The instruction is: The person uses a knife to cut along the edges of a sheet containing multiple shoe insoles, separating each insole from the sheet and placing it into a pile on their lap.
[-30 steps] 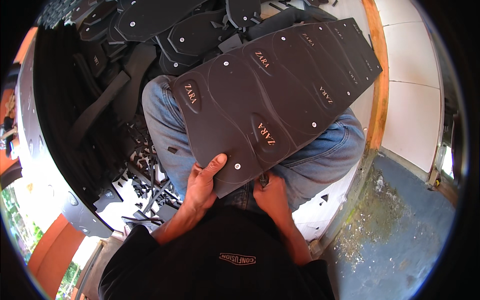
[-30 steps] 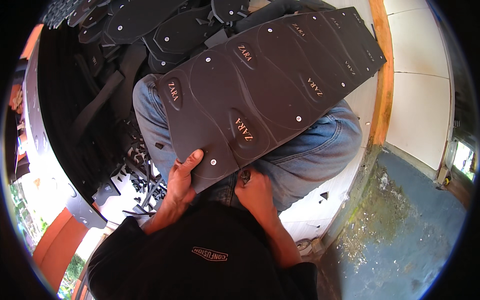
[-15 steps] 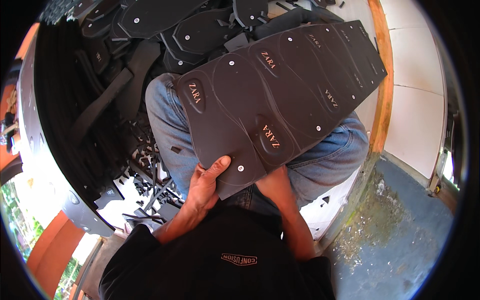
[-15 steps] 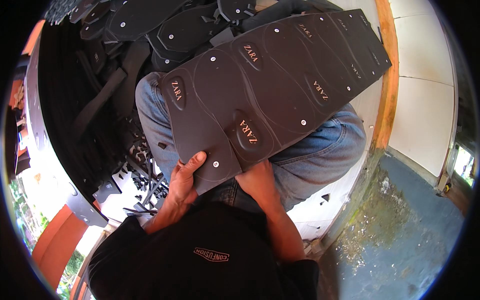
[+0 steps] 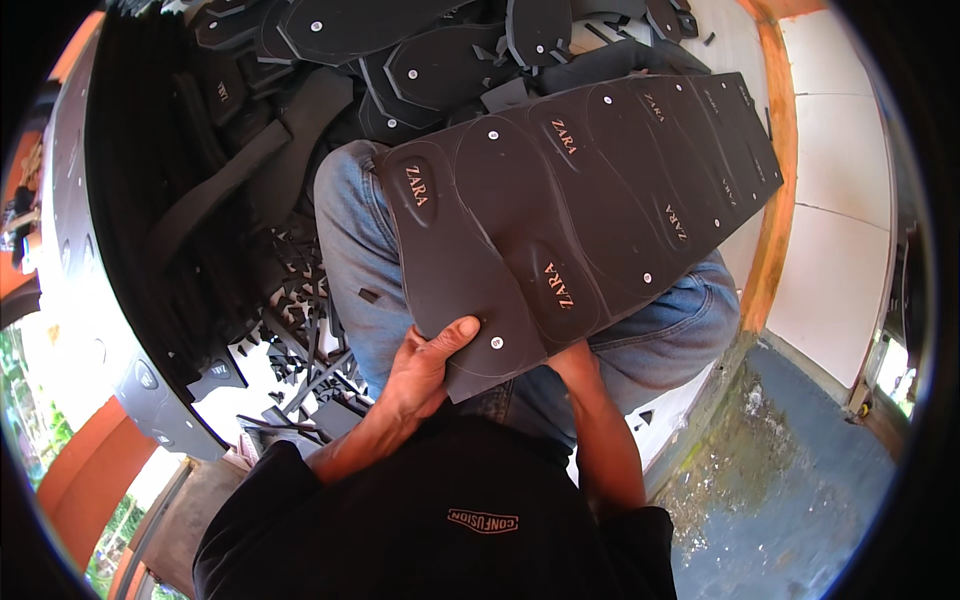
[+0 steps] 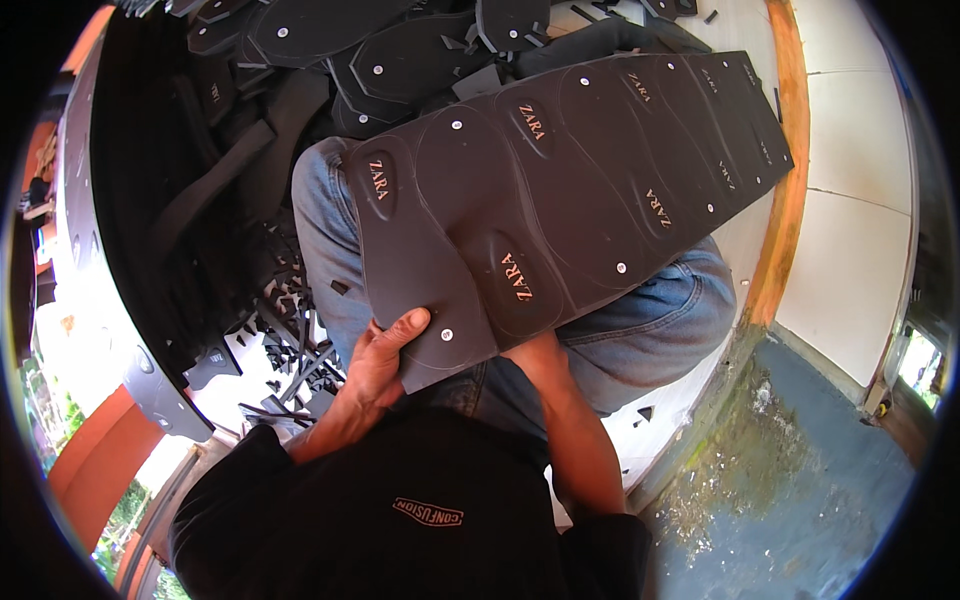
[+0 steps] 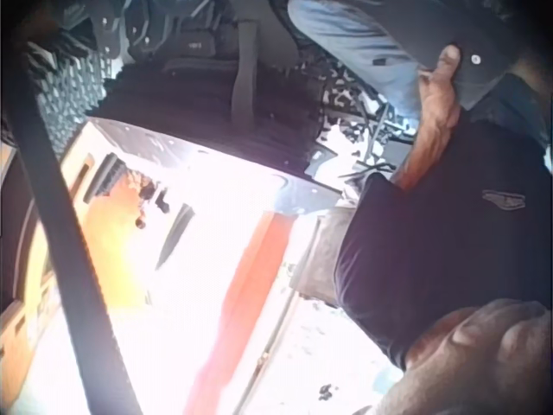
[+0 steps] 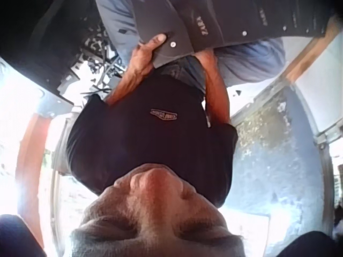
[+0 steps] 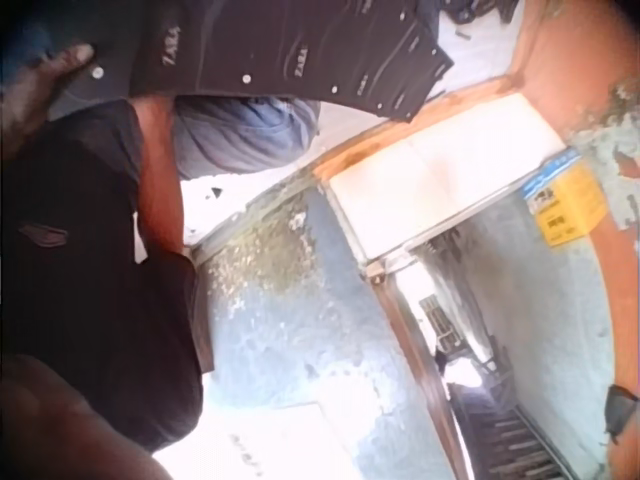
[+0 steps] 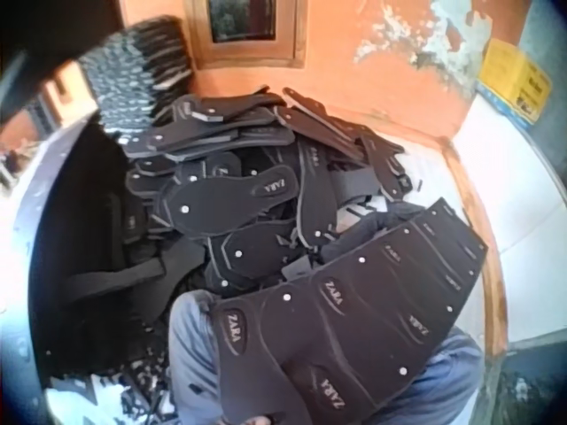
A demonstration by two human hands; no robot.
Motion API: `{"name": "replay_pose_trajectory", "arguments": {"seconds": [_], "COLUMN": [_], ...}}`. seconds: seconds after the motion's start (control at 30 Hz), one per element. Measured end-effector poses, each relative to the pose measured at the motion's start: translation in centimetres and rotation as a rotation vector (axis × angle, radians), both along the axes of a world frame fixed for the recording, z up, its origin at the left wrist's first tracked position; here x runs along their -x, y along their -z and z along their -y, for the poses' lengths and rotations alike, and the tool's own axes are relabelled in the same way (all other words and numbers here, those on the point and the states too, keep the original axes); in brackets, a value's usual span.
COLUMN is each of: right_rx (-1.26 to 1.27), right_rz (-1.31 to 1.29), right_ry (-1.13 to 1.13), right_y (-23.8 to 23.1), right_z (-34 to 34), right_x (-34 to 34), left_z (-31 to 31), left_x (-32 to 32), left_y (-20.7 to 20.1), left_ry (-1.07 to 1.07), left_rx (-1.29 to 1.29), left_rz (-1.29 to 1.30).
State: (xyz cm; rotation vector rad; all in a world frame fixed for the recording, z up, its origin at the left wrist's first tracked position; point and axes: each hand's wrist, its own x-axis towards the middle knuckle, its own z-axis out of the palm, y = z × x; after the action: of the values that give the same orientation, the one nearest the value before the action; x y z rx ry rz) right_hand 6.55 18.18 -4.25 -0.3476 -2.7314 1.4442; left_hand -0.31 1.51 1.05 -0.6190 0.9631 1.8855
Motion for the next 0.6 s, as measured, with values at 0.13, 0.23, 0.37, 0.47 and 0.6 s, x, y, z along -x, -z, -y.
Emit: {"name": "replay_pose_trajectory", "arguments": {"seconds": [0.13, 0.23, 0.37, 0.47, 0.6], "right_rx": [0.01, 0.026, 0.049, 0.042, 0.063], "right_rz": [-0.048, -0.074, -0.097, -0.1, -0.112], "right_ry": [0.049, 0.086, 0.121, 0.169, 0.195], "right_y": [0.9, 1.9, 2.6, 2.4, 2.9], "right_z": [0.5, 1.0, 1.7, 1.9, 3.0], "right_x": [0.9, 1.5, 2.2, 2.3, 3.2], "left_z": [-0.2, -0.3, -0.2, -0.6, -0.5], "left_x": [-0.1, 0.0, 0.0, 0.0, -0.3], "left_y": [-0.2, -0.2, 0.0, -0.3, -0.2], "left_ry": [-0.026, -0.028, -0.029, -0.018, -0.063], "left_rx": [0.007, 0.014, 0.012, -0.006, -0.011], "left_rz": [0.012, -0.002, 0.003, 0.023, 0.035]}}
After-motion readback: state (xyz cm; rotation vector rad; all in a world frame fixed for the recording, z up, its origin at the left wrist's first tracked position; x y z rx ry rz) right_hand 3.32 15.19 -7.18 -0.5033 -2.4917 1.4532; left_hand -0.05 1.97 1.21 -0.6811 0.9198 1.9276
